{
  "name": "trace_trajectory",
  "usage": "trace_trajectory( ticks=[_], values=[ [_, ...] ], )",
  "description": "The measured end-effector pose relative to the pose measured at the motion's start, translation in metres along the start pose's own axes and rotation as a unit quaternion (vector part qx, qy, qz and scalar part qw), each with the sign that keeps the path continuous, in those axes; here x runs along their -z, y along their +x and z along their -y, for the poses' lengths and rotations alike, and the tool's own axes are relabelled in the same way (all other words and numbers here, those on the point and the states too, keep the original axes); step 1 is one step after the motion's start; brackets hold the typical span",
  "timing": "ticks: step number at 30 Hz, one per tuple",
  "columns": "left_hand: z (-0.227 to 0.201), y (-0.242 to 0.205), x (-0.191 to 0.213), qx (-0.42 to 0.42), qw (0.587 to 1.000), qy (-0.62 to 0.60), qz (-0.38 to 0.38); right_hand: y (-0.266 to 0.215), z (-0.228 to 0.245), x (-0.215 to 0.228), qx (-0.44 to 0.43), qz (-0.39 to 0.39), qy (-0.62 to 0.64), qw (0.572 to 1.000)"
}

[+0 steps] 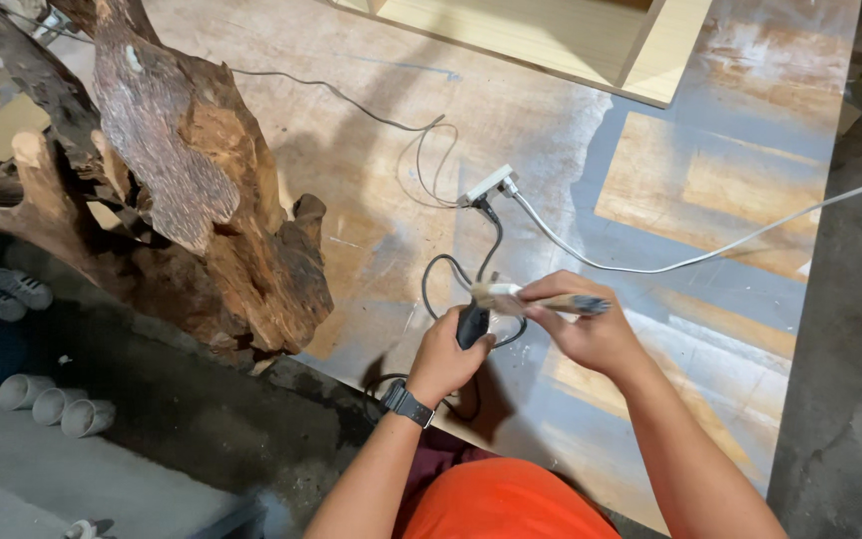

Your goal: The person cleans and sands a large piece of decorative driftwood. They use a rotary tool to reach into crevices and then brush away dust with a paintbrush.

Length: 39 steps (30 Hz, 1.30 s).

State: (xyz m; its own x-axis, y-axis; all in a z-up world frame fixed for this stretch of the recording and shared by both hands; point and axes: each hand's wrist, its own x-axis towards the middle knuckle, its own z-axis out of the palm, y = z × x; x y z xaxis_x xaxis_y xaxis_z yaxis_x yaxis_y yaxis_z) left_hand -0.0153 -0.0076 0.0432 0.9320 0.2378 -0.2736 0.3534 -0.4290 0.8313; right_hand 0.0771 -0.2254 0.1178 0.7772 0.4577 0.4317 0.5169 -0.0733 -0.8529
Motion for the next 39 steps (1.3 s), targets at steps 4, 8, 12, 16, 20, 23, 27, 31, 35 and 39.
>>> trace_trajectory(
  ticks=[4,8,12,16,20,23,27,31,35,39],
  values=[
    [-0.006,-0.002,0.002,-0.002,1.000,0.010,-0.003,0.007,-0.010,0.003,0.050,-0.047,-0.207,0.976],
    [-0.006,-0.012,0.005,0.018,0.998,0.065,0.004,0.012,0.000,-0.005,0.012,-0.043,-0.062,0.997],
    [-0.001,-0.017,0.010,0.033,0.998,0.044,-0.007,0.001,-0.046,0.001,-0.124,-0.063,0.041,0.989],
    [0.017,-0.005,0.005,0.021,0.998,0.051,-0.012,0.009,-0.020,-0.003,-0.149,-0.040,-0.075,0.985],
    [0.042,0.010,-0.015,0.031,0.989,0.143,-0.016,-0.014,-0.080,-0.009,-0.333,-0.064,-0.070,0.938],
    [0.062,0.011,-0.044,-0.013,0.977,0.211,0.000,-0.041,-0.104,-0.009,-0.356,-0.088,-0.084,0.926],
    [0.079,0.009,-0.072,-0.080,0.936,0.341,0.044,-0.074,-0.117,-0.014,-0.374,-0.108,-0.102,0.915],
    [0.125,0.028,-0.106,-0.195,0.877,0.424,-0.114,-0.081,-0.106,-0.010,-0.378,-0.148,-0.070,0.911],
    [0.114,0.040,-0.099,-0.229,0.842,0.458,-0.169,-0.087,-0.112,-0.007,-0.373,-0.168,-0.046,0.911],
    [0.095,0.058,-0.077,-0.095,0.918,0.385,0.028,-0.086,-0.111,-0.011,-0.367,-0.192,0.033,0.910]
  ],
)
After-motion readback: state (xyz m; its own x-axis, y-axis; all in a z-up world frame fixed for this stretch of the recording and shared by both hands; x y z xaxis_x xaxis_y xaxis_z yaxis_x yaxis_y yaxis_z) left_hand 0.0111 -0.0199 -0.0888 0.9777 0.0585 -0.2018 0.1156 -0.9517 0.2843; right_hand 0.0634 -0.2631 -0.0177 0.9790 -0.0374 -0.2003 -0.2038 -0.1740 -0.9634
